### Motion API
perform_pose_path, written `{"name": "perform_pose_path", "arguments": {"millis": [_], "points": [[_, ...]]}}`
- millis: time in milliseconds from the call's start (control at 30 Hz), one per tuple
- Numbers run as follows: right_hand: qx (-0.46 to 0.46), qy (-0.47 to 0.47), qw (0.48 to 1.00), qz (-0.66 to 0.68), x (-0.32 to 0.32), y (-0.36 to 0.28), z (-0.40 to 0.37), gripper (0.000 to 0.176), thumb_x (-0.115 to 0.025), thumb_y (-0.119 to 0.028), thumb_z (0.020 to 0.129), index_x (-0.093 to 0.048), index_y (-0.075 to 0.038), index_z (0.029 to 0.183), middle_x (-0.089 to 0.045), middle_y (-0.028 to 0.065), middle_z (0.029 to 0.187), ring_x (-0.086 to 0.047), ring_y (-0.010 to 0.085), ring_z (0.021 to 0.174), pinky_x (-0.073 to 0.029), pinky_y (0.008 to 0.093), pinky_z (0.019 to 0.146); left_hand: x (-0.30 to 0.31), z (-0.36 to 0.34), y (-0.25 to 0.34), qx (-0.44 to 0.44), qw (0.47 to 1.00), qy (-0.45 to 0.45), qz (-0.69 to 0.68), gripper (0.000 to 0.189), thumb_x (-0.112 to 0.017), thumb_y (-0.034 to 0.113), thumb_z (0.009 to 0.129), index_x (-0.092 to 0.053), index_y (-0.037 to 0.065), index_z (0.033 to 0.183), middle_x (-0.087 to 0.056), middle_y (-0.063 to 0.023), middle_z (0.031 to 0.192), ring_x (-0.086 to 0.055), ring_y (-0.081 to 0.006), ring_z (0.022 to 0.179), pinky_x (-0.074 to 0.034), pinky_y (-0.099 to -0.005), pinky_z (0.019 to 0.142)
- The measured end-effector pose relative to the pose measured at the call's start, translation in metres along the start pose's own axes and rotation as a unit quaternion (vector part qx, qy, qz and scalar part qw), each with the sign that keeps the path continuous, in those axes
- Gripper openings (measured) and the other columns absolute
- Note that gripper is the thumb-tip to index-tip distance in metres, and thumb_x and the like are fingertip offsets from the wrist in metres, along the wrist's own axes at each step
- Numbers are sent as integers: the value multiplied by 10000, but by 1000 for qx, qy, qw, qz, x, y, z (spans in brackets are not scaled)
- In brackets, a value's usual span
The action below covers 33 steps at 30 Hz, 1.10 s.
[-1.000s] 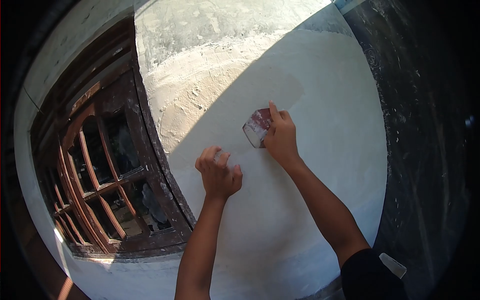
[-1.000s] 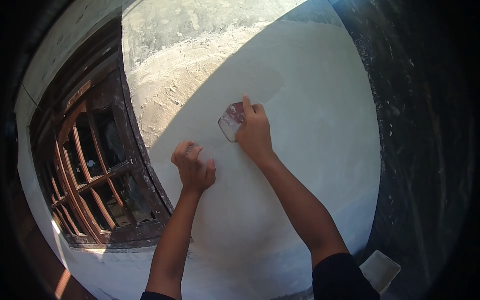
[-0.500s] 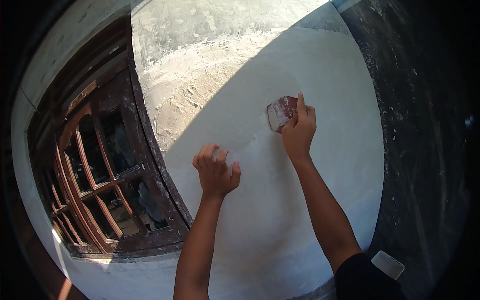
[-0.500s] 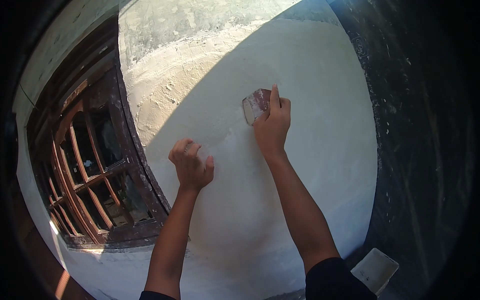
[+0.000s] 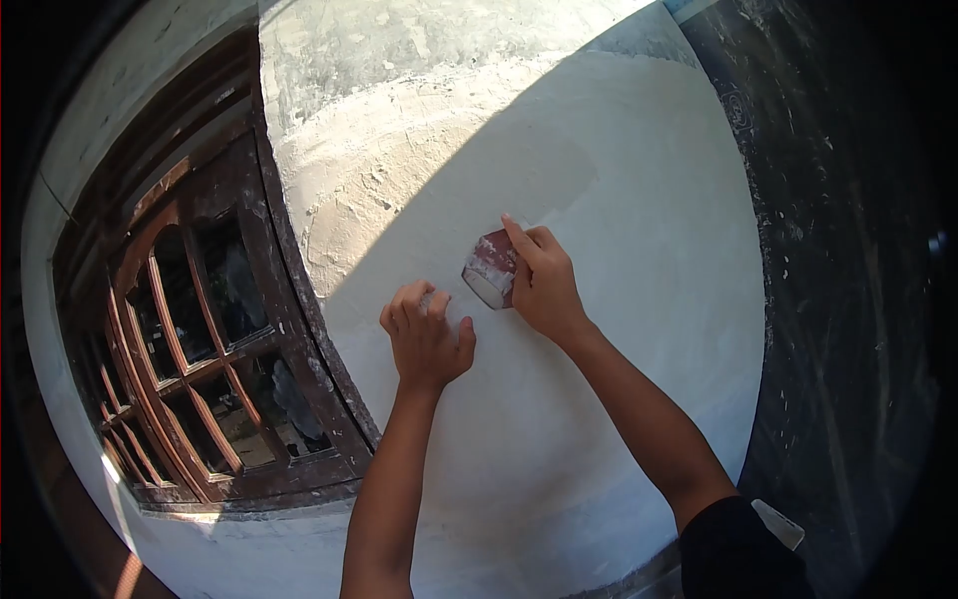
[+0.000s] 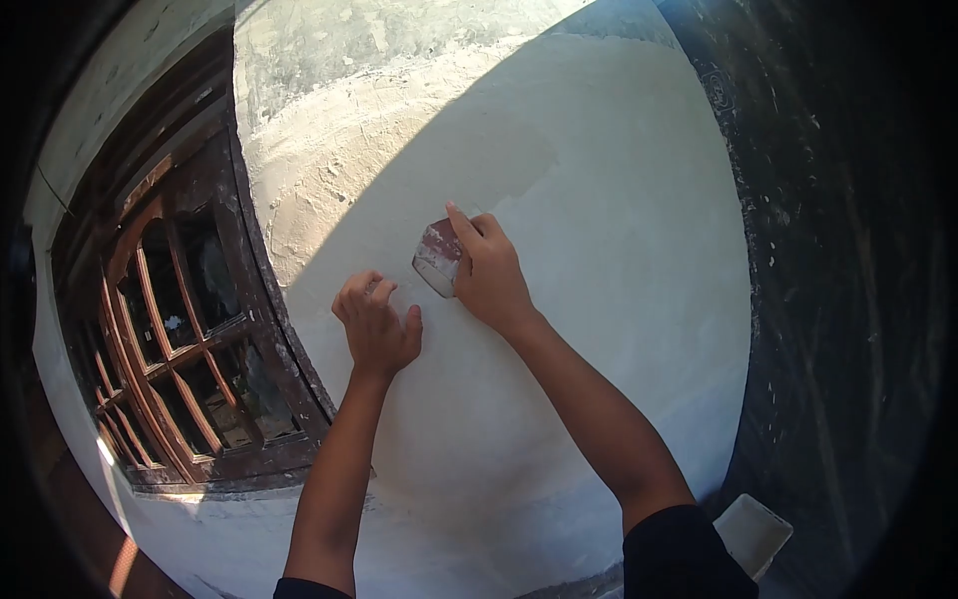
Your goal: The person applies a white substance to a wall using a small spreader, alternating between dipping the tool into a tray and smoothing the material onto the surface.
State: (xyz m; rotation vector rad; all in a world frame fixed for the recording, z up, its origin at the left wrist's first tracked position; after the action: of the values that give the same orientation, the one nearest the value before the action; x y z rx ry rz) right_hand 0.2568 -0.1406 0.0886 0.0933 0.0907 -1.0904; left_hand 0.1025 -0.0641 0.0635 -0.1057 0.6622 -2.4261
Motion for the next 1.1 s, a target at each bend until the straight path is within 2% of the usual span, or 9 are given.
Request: {"name": "perform_pose_path", "arguments": {"millis": [167,333,467,533,633,733,867,1000,1100], "points": [[-191,192,962,-23,58,37,-9,537,-485,129,827,-510,11,1349,-552,195,985,-607,323,843,-511,381,757,-2,0,0,-2,1000,-12,5,444,-585,316,808,-419,121,1170,-450,-145,1147,-415,-333,1137,-261,-494,966],[-26,24,999,16,13,1,-1,523,-489,124,824,-528,11,1334,-563,192,965,-609,309,839,-505,373,753,1,1,0,-2,1000,0,6,464,-600,295,774,-421,120,1165,-451,-144,1146,-407,-333,1143,-261,-494,967],[-224,171,958,-46,57,51,-5,525,-483,120,816,-527,26,1330,-559,166,1007,-608,277,829,-509,356,754,1,0,0,1,1000,-9,3,461,-600,299,784,-419,119,1168,-452,-146,1147,-406,-334,1145,-259,-498,968],[-151,205,966,-49,61,31,-4,531,-488,122,812,-525,24,1332,-560,171,994,-607,276,830,-508,358,752,-1,0,1,1,1000,-13,0,456,-597,303,793,-419,118,1170,-452,-146,1148,-405,-335,1145,-257,-501,971],[-31,68,997,18,18,-6,5,545,-491,131,801,-523,23,1333,-565,188,976,-605,301,833,-508,375,758,0,0,0,-1,1000,-10,1,447,-595,305,797,-421,116,1163,-452,-144,1150,-405,-337,1144,-253,-501,975],[-78,62,993,-57,10,29,11,552,-503,130,798,-513,28,1340,-556,185,983,-607,310,837,-508,383,754,1,1,1,-1,1000,-12,2,443,-592,313,807,-419,112,1162,-454,-140,1156,-407,-339,1142,-253,-498,973],[-141,207,966,-64,58,36,22,547,-501,127,815,-498,31,1354,-542,180,991,-601,306,833,-502,376,743,-2,0,1,-1,1000,-20,2,443,-588,321,817,-416,109,1167,-459,-138,1155,-409,-340,1139,-254,-499,968],[24,30,998,41,-5,-10,17,549,-500,122,796,-538,0,1330,-564,199,992,-605,325,851,-500,387,777,2,1,1,-2,1000,-2,2,443,-588,312,808,-415,111,1164,-469,-135,1137,-414,-336,1133,-257,-492,962],[-79,56,995,-39,1,22,20,561,-505,131,774,-535,16,1323,-560,192,995,-609,332,868,-505,399,778,2,1,1,-1,1000,3,-2,445,-590,315,813,-411,111,1165,-473,-135,1129,-420,-336,1124,-259,-492,957]]}}
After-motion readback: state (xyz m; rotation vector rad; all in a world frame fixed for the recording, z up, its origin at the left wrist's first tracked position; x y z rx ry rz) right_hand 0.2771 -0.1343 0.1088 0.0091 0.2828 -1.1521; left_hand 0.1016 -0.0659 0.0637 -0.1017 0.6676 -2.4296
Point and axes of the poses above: each hand's wrist, its own z-axis towards the middle knuckle, its own x-axis out of the back of the hand, y = z × x, the point moved 7 cm from there along z, towards the middle knuckle
